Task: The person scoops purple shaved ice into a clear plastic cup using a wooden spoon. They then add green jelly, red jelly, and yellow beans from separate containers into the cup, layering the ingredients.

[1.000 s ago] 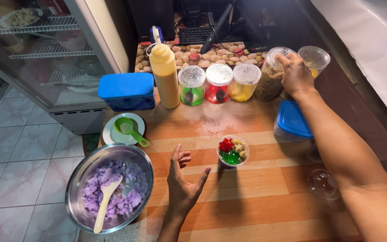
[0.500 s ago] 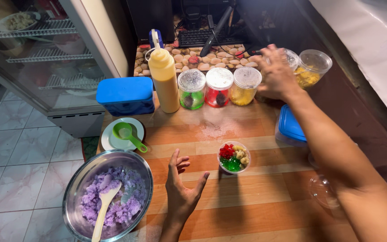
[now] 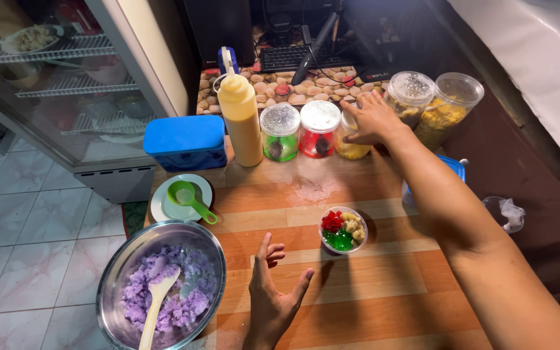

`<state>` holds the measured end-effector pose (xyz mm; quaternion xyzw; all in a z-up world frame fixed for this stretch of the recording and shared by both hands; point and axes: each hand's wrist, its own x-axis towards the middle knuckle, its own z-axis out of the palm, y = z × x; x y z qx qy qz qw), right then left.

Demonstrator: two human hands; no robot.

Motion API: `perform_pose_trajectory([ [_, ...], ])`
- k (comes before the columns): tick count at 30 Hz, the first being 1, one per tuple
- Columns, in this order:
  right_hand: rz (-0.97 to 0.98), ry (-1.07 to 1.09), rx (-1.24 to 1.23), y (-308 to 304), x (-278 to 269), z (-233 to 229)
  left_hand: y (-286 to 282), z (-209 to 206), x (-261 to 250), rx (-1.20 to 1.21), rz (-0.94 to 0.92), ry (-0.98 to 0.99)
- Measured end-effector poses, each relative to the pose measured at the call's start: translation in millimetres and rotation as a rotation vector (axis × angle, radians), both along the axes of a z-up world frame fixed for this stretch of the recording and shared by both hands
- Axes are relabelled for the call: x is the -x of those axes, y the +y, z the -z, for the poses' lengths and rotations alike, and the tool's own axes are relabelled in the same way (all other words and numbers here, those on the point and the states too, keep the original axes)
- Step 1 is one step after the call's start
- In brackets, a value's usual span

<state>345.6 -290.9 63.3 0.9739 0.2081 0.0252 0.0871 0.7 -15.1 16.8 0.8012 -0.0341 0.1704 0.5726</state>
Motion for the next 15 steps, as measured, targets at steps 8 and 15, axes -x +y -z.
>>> perform_pose_trajectory([
  [8,-0.034,0.086,-0.215,-6,64,-9,-16,3,1,0.041,0.038,-0.057],
  [15,-0.024,-0.006,-0.264,-23,137,0,-30,7,11,0.069,0.030,-0.054],
])
